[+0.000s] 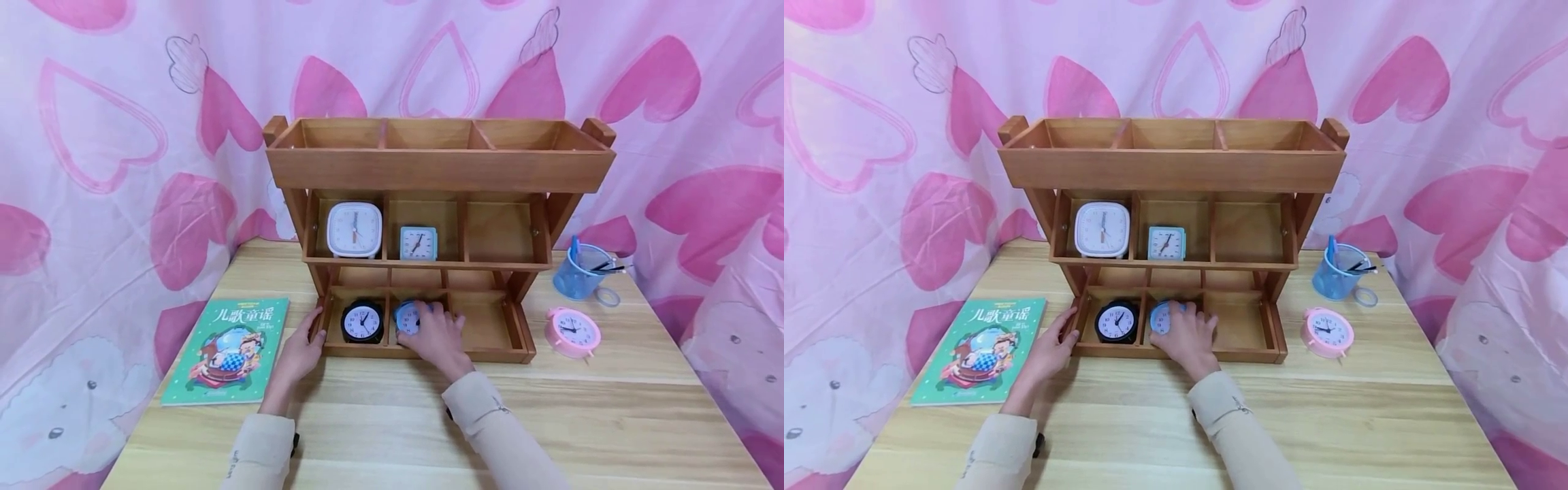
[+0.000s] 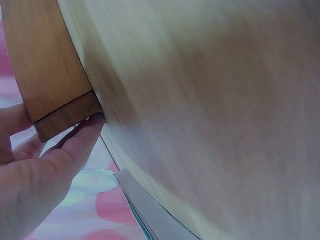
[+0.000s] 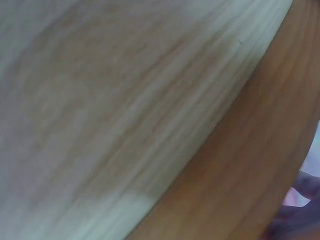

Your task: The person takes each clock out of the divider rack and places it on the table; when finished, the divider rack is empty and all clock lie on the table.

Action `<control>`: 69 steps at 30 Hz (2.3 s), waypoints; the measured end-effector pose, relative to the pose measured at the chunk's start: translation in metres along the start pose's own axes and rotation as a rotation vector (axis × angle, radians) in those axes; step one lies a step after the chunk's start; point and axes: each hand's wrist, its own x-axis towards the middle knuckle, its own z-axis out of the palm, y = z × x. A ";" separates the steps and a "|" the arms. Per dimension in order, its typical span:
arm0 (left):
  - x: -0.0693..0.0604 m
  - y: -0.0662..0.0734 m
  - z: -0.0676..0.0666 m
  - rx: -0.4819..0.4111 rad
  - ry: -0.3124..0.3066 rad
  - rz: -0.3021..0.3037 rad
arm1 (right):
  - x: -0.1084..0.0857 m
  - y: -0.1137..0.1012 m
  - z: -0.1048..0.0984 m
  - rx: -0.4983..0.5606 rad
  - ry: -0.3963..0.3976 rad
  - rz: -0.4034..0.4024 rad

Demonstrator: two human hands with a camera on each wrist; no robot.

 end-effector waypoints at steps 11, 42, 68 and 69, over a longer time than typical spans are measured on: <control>-0.001 -0.001 0.001 0.008 0.003 0.000 | -0.029 0.022 -0.050 0.199 0.135 -0.039; 0.001 0.001 0.000 0.011 0.004 0.011 | -0.086 0.294 -0.164 0.085 0.182 0.476; 0.002 0.000 -0.002 -0.005 -0.002 0.002 | -0.068 0.229 -0.158 0.002 0.237 0.249; 0.002 0.000 -0.003 -0.006 0.001 0.002 | -0.067 0.215 -0.155 0.022 0.261 0.201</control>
